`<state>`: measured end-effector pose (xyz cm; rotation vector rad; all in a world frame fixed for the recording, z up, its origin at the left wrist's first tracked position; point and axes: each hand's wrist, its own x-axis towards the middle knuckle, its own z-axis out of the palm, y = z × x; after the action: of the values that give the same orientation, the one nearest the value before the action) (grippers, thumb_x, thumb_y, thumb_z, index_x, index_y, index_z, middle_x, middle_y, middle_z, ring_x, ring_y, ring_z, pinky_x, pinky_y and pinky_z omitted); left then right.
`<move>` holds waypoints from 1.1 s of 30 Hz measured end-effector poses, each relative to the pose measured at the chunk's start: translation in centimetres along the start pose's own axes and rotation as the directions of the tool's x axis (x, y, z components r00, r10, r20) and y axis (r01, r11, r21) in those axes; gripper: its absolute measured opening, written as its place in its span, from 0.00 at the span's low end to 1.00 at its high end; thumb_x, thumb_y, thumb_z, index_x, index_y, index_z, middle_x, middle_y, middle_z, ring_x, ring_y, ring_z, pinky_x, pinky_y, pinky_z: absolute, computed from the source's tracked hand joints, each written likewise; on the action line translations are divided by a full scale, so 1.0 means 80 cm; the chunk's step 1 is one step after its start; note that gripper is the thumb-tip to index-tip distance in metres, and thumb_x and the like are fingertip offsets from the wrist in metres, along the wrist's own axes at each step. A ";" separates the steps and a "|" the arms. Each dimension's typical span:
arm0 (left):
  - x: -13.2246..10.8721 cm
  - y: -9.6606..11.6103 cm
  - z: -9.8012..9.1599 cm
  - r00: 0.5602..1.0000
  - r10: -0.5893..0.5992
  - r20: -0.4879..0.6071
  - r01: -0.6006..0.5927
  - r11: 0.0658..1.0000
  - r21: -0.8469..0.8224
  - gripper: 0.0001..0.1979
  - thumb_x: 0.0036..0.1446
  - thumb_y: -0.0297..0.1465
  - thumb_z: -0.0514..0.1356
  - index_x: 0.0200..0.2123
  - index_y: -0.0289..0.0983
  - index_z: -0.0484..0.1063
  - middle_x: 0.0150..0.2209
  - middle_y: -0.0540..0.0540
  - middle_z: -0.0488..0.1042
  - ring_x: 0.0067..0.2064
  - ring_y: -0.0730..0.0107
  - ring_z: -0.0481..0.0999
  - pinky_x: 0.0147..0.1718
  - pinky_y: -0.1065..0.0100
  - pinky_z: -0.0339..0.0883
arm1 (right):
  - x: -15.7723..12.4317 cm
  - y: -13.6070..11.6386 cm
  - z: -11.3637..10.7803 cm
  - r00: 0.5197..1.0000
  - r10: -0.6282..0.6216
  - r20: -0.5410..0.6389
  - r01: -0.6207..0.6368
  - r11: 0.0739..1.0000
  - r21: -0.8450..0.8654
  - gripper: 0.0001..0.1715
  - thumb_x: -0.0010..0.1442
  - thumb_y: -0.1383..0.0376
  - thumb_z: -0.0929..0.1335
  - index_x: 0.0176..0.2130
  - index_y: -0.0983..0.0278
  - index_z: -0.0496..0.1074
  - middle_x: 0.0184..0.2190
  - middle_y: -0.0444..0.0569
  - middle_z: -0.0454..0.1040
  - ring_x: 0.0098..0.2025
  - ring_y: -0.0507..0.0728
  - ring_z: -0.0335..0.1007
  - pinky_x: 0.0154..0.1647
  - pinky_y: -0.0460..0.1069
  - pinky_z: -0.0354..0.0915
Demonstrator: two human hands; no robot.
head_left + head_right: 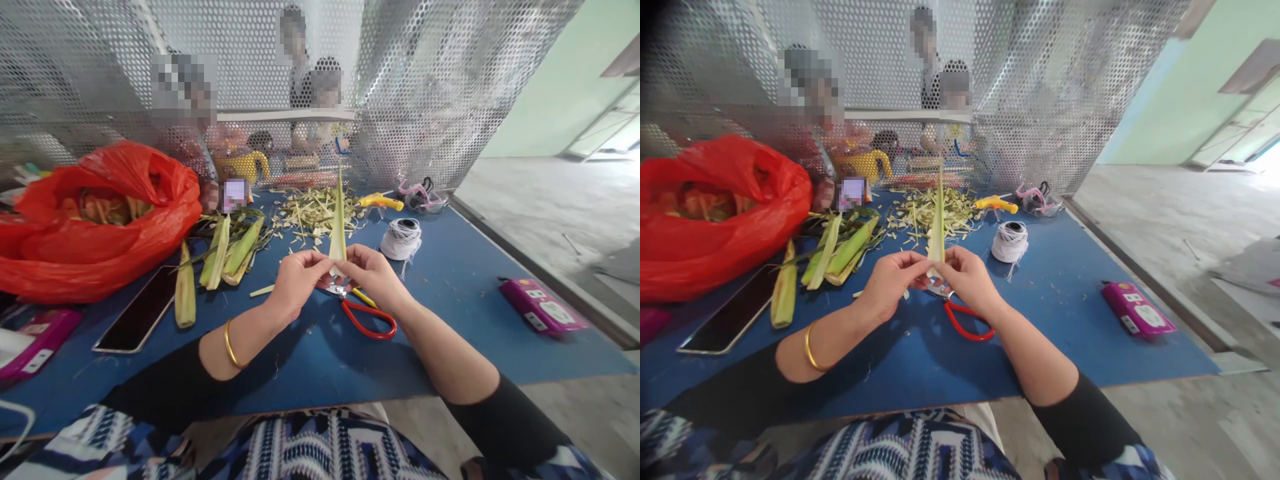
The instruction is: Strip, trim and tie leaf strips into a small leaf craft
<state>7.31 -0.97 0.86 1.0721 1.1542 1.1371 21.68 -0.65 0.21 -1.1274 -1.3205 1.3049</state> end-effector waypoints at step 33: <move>0.010 0.006 -0.009 0.995 -0.010 0.097 0.005 0.998 0.059 0.07 0.48 0.31 0.65 0.25 0.34 0.73 0.22 0.49 0.72 0.26 0.73 0.72 0.21 0.75 0.65 | 0.002 0.003 0.001 0.986 0.166 0.027 -0.168 0.967 0.194 0.24 0.35 0.53 0.79 0.23 0.65 0.71 0.17 0.41 0.72 0.20 0.48 0.68 0.22 0.43 0.62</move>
<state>6.58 -0.10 1.16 1.1546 1.1197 1.0393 21.54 -0.52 0.00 -1.1131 -1.0954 1.5300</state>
